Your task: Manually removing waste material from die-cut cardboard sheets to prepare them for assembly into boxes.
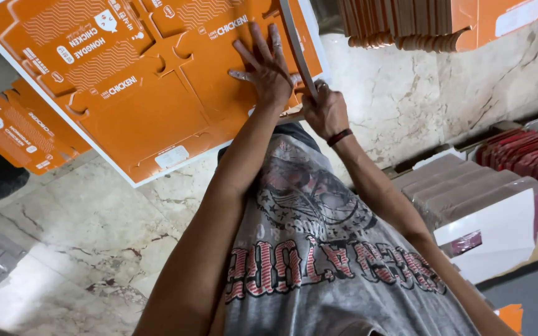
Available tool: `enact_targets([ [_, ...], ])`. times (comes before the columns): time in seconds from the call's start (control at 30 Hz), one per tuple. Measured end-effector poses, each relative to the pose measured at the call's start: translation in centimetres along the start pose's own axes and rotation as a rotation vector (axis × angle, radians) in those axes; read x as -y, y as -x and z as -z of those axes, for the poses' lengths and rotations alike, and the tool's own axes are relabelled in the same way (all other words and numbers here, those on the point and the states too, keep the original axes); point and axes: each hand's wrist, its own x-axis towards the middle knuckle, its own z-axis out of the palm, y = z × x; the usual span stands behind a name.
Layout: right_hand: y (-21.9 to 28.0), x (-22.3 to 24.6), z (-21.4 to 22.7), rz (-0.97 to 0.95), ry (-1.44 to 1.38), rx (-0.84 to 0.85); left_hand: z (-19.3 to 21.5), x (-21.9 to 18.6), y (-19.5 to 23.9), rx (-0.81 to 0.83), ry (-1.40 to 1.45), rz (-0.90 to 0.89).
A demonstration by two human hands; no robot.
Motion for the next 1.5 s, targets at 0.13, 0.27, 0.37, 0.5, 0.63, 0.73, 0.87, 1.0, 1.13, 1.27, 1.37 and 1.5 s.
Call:
enact_targets([
  [0.13,-2.3,-1.8,1.0,-0.264,-0.369,0.151,2.0,2.1,-0.1,0.164,-0.010,-0.089],
  [0.27,-3.5,-5.1,0.6,-0.714,-0.784,0.337,3.3,7.2,1.7,0.203,-0.031,-0.234],
  [0.37,-1.9,-6.1,1.6,-0.949,-1.088,0.305,2.7,10.1,3.9,0.225,-0.063,-0.259],
  [0.5,1.7,-6.3,-4.3,-1.083,-1.170,0.454,2.8,10.6,5.0,0.264,-0.100,-0.244],
  [0.63,1.3,0.9,-8.4,-0.934,-0.817,0.414,2.7,10.7,4.6,0.282,-0.166,-0.244],
  [0.73,2.0,-2.0,-12.2,-0.650,-0.525,0.115,2.3,10.7,4.0,0.270,-0.187,-0.243],
  [0.87,4.6,1.7,-11.7,-0.406,-0.379,0.056,1.9,11.0,3.9,0.249,-0.190,-0.238],
  [1.0,5.2,5.0,-10.6,-0.435,-0.536,0.037,2.3,11.6,3.8,0.233,-0.193,-0.267],
  [1.13,4.4,4.5,-9.9,-0.545,-0.630,0.059,2.9,11.8,3.8,0.254,-0.239,-0.303],
  [1.27,2.6,5.3,-9.0,-0.968,-0.734,0.218,3.3,12.8,3.8,0.302,-0.296,-0.388],
  [1.37,2.6,5.8,-11.7,-0.980,-0.807,0.278,1.8,12.8,3.5,0.241,-0.326,-0.393],
  [1.5,4.2,4.6,-14.5,-0.812,-0.671,0.072,2.1,12.7,4.0,0.296,-0.338,-0.396],
])
